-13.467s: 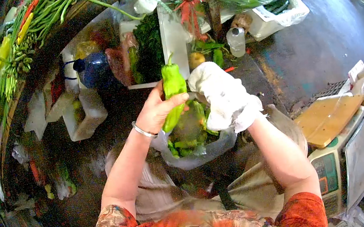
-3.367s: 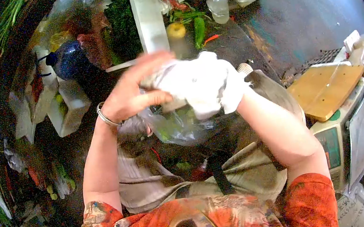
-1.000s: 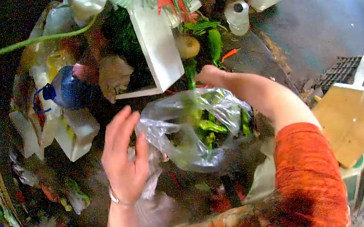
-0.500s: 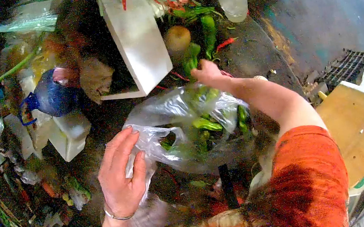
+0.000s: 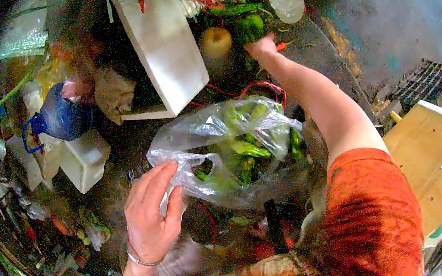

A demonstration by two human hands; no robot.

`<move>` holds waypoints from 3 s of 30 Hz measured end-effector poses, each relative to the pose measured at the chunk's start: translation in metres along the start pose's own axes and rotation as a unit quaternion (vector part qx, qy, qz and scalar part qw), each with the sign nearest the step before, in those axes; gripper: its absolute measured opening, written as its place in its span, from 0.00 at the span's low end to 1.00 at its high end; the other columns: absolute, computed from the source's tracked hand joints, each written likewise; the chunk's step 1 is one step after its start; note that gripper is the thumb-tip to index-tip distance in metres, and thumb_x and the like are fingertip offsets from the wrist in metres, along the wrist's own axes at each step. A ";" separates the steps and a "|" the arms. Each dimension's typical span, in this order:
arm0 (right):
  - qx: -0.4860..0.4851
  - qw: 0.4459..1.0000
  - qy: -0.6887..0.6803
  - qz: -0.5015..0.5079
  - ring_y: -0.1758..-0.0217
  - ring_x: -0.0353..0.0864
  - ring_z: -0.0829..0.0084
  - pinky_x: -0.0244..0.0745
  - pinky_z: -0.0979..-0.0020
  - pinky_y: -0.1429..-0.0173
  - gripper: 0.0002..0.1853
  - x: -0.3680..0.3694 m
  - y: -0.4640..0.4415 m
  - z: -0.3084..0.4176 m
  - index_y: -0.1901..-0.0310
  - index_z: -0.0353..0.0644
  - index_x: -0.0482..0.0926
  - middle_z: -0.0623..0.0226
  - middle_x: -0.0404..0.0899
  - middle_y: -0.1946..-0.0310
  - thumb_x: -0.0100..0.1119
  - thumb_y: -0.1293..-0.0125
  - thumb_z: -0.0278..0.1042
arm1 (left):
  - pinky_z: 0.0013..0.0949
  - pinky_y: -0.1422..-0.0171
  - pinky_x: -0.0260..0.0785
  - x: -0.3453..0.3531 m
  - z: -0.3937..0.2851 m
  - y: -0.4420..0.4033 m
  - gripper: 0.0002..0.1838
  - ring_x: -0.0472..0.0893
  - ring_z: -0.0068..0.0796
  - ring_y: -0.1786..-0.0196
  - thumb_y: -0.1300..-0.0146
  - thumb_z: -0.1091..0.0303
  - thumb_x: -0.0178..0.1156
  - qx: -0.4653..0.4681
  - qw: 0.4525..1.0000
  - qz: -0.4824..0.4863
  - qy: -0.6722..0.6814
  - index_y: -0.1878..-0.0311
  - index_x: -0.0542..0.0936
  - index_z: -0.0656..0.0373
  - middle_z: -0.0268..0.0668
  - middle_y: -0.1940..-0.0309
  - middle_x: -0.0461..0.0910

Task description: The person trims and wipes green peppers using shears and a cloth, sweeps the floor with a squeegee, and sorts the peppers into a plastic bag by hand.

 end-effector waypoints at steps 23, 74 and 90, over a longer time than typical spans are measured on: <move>-0.306 0.947 0.090 -0.036 0.52 0.77 0.48 0.73 0.56 0.48 0.36 -0.027 0.016 0.058 0.46 0.34 0.64 0.45 0.77 0.59 0.67 0.52 0.46 | 0.38 0.51 0.69 0.005 0.004 -0.015 0.19 0.78 0.42 0.57 0.45 0.75 0.62 0.005 1.000 0.013 -0.005 0.48 0.77 0.61 0.42 0.54 0.78; -0.175 0.978 -0.033 0.107 0.65 0.80 0.74 0.75 0.70 0.65 0.20 -0.014 -0.041 0.046 0.42 0.45 0.72 0.67 0.79 0.60 0.56 0.35 0.39 | 0.41 0.45 0.63 0.060 0.008 0.031 0.28 0.73 0.43 0.49 0.43 0.68 0.61 0.045 0.969 0.229 -0.076 0.37 0.68 0.56 0.46 0.46 0.71; -0.270 0.913 -0.273 0.138 0.61 0.74 0.56 0.71 0.57 0.60 0.16 0.035 -0.106 0.059 0.50 0.45 0.73 0.58 0.76 0.57 0.54 0.37 0.41 | 0.42 0.53 0.70 0.150 0.056 0.041 0.34 0.77 0.43 0.60 0.49 0.77 0.56 0.009 0.944 0.316 -0.089 0.34 0.66 0.48 0.46 0.34 0.62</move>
Point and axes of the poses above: each hand's wrist, its own y-axis away from the middle knuckle, its own x-axis out of the palm, z = x × y, the point moved 9 cm from there along -y, towards the middle knuckle
